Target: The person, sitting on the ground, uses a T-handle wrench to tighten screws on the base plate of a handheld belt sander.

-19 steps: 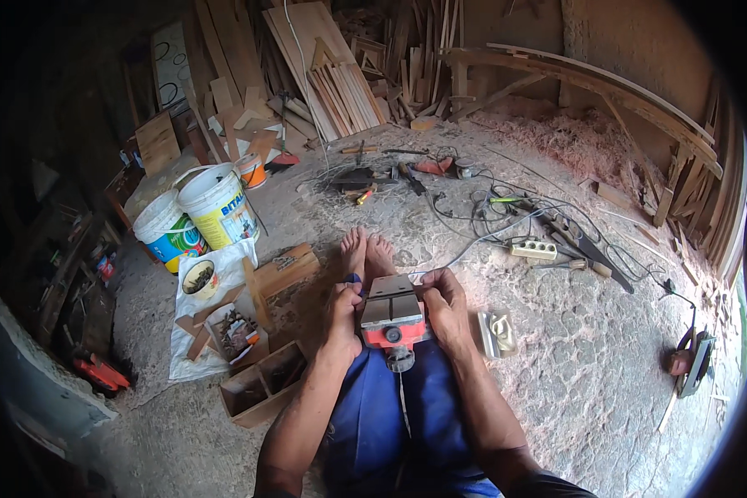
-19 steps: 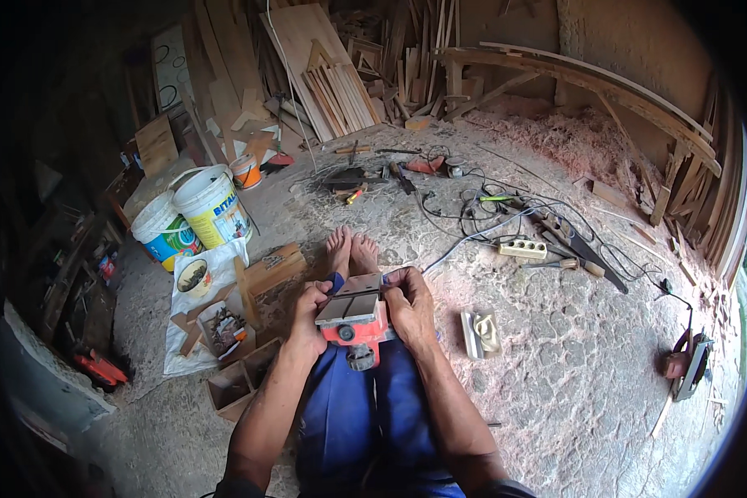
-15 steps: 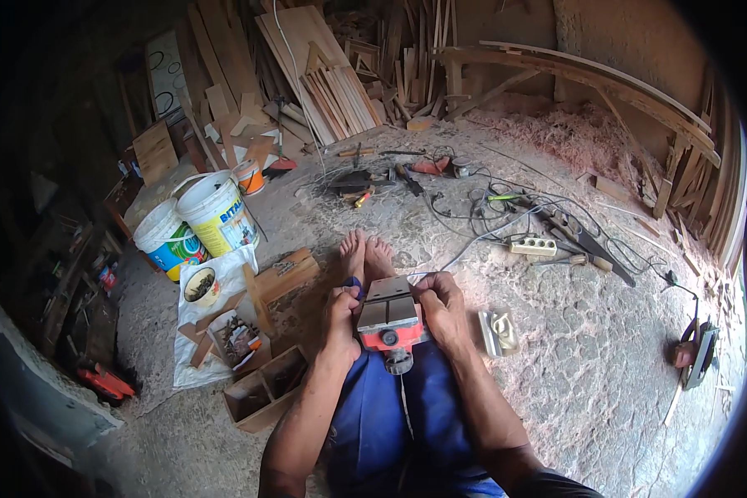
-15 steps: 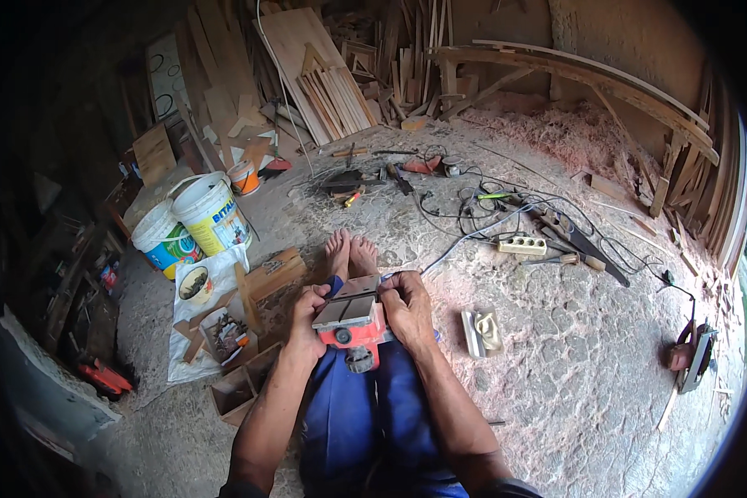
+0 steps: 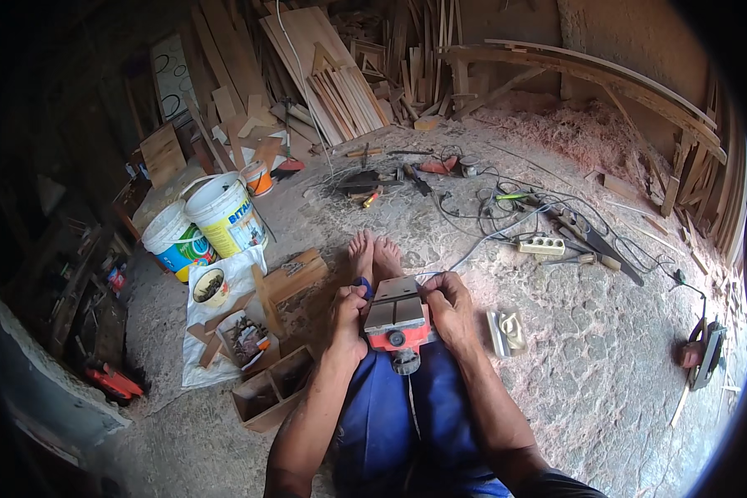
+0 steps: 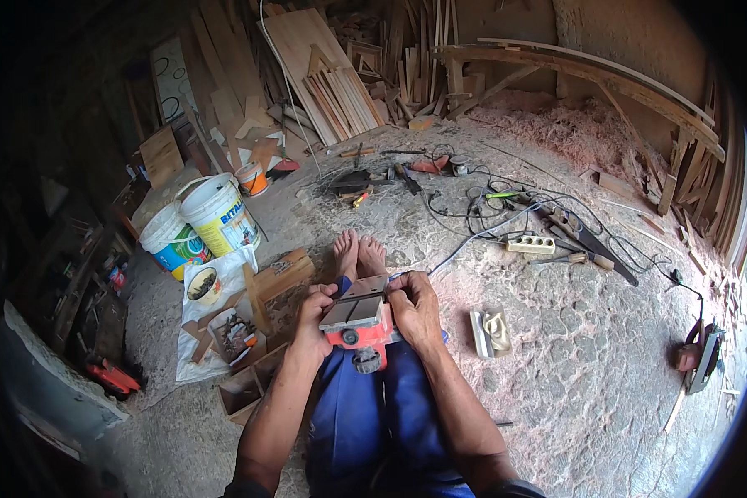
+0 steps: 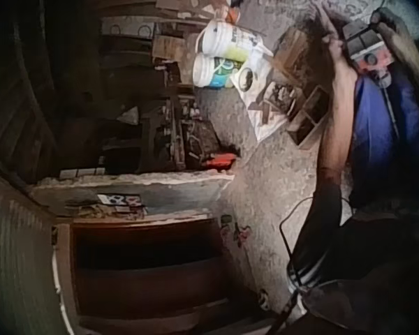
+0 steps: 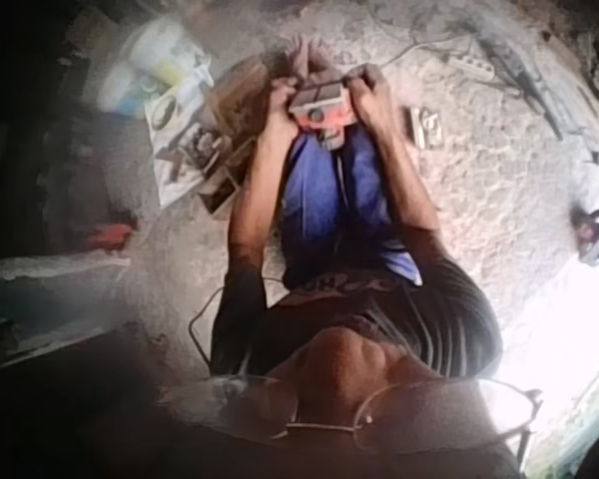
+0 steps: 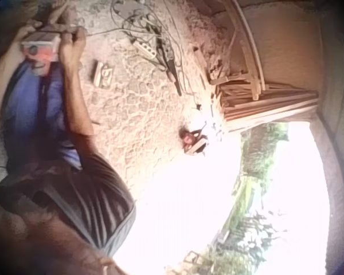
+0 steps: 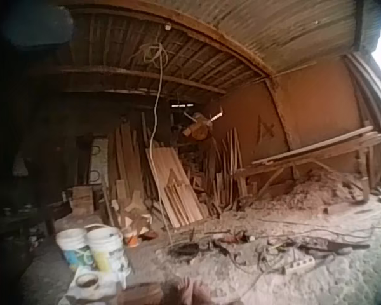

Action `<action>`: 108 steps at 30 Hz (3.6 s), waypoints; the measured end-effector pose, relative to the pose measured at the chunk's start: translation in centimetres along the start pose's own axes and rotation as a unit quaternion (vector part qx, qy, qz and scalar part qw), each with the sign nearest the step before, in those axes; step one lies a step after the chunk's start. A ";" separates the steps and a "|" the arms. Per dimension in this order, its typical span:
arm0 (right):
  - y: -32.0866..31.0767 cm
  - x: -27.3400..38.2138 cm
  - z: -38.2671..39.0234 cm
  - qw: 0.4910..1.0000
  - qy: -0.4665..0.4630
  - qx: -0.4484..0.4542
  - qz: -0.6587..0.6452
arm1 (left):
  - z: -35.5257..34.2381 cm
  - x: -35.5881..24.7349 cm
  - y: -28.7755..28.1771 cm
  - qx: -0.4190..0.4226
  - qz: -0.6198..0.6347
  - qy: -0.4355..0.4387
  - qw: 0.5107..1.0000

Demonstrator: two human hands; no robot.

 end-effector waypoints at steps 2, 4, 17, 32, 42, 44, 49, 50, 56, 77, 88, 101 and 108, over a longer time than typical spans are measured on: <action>0.1 0.2 0.0 1.000 0.001 0.003 -0.008 | 0.5 -0.2 0.4 -0.011 0.004 -0.008 1.000; 0.1 0.2 0.1 1.000 0.007 0.003 -0.021 | 0.5 -0.1 0.6 -0.019 0.011 -0.007 1.000; 0.0 0.6 0.2 1.000 0.001 -0.004 0.007 | 0.1 -0.3 0.0 -0.010 -0.006 -0.013 1.000; -0.2 0.4 0.1 0.999 -0.031 -0.003 0.042 | 0.2 -0.3 0.0 -0.004 -0.003 0.000 1.000; 0.0 1.0 0.3 0.998 -0.019 0.007 0.054 | 0.8 -0.7 0.3 -0.007 -0.011 0.011 1.000; -0.1 0.8 0.3 0.999 -0.020 0.007 0.045 | 0.7 -0.6 0.3 -0.009 -0.017 0.013 1.000; -0.1 0.0 -0.1 0.998 -0.047 0.001 0.031 | 1.1 -0.6 1.1 -0.019 -0.008 0.016 1.000; 0.0 -0.2 0.0 0.999 -0.030 0.002 0.022 | 1.1 -0.6 1.1 -0.022 -0.008 0.011 1.000; 0.1 -0.4 -0.1 1.000 0.008 0.004 -0.004 | 0.8 -0.4 0.7 -0.025 -0.012 -0.004 1.000; -0.3 0.2 -0.4 0.984 0.085 0.021 -0.157 | 0.9 0.0 0.5 -0.021 0.007 0.003 1.000; -2.0 -4.1 -2.6 0.967 0.127 0.198 0.093 | -0.1 0.4 -1.1 -0.033 0.000 0.049 0.998; 2.5 6.3 -3.2 0.991 -0.024 0.058 0.118 | 8.3 -3.9 4.0 0.092 0.171 -0.147 0.970; 2.6 7.0 -6.5 0.897 -0.099 0.251 0.351 | 6.5 -0.8 -0.8 0.069 0.097 -0.072 0.990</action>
Point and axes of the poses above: each hand's wrist, its own z-axis away from the middle knuckle, its own y-axis out of the palm, x = y × z, the point moved 3 cm from there along -z, towards the middle knuckle, and after that the axes turned 2 degrees about z, right-handed, at the moved point
